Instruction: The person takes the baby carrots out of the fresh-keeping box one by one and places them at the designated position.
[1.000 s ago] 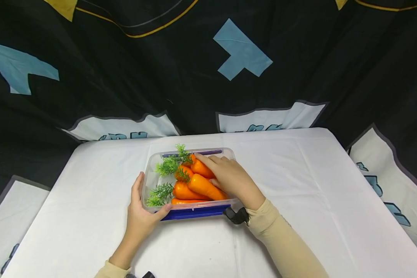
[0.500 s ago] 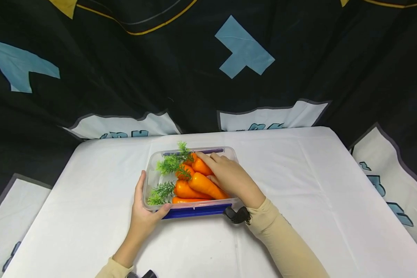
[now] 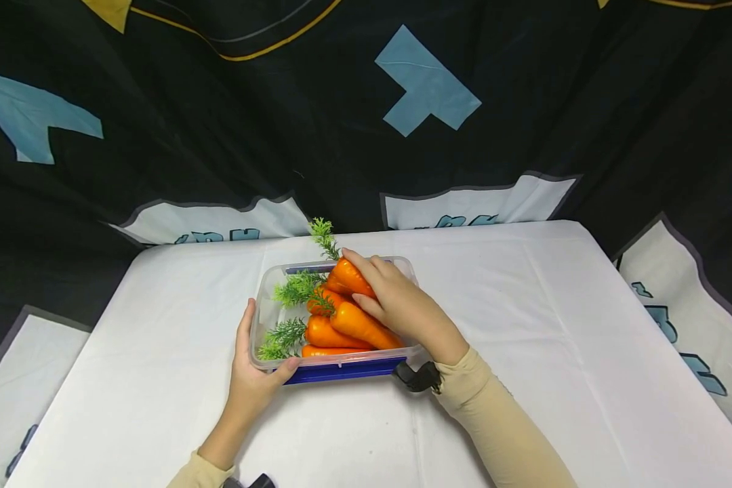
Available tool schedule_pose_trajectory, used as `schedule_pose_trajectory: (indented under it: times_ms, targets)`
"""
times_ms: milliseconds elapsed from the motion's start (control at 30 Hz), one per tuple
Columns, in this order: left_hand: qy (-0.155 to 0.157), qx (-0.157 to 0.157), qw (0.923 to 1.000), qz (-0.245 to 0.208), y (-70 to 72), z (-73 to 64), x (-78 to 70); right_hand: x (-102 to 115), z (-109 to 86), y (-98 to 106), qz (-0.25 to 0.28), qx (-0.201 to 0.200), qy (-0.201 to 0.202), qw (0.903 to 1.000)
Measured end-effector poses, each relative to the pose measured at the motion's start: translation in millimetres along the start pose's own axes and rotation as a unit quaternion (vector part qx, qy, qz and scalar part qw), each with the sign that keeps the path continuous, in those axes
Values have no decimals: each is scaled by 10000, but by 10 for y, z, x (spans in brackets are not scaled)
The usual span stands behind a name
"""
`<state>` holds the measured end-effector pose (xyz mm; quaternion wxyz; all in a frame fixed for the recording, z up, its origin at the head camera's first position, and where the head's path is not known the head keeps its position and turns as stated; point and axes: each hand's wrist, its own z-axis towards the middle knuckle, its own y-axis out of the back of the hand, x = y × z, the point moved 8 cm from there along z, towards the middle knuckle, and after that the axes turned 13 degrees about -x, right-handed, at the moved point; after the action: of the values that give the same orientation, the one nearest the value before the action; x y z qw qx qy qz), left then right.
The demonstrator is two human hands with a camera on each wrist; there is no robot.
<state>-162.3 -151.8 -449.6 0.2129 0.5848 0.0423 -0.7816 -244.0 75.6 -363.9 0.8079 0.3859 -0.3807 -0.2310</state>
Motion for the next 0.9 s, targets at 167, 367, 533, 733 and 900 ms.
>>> schedule_pose_trajectory:
  times_ms: [167,367,533,733,900]
  targets:
    - [45,59,9999,-117,-13,2,6,79,30,171,133,-556,50,9984]
    - [88,76,9997,-212,-15,10,13,82,11,417,226,-1302,70,9912]
    - [102,85,9996,-246,-13,11,10,-31,-50,610,112,-1820,-13,9832]
    - [138,114,9993,-318,-22,12,6,-328,-180,793,-33,-2277,-631,9717]
    - [97,110,9994,-302,-27,16,-1,-617,-301,819,-145,-2422,-1056,9643]
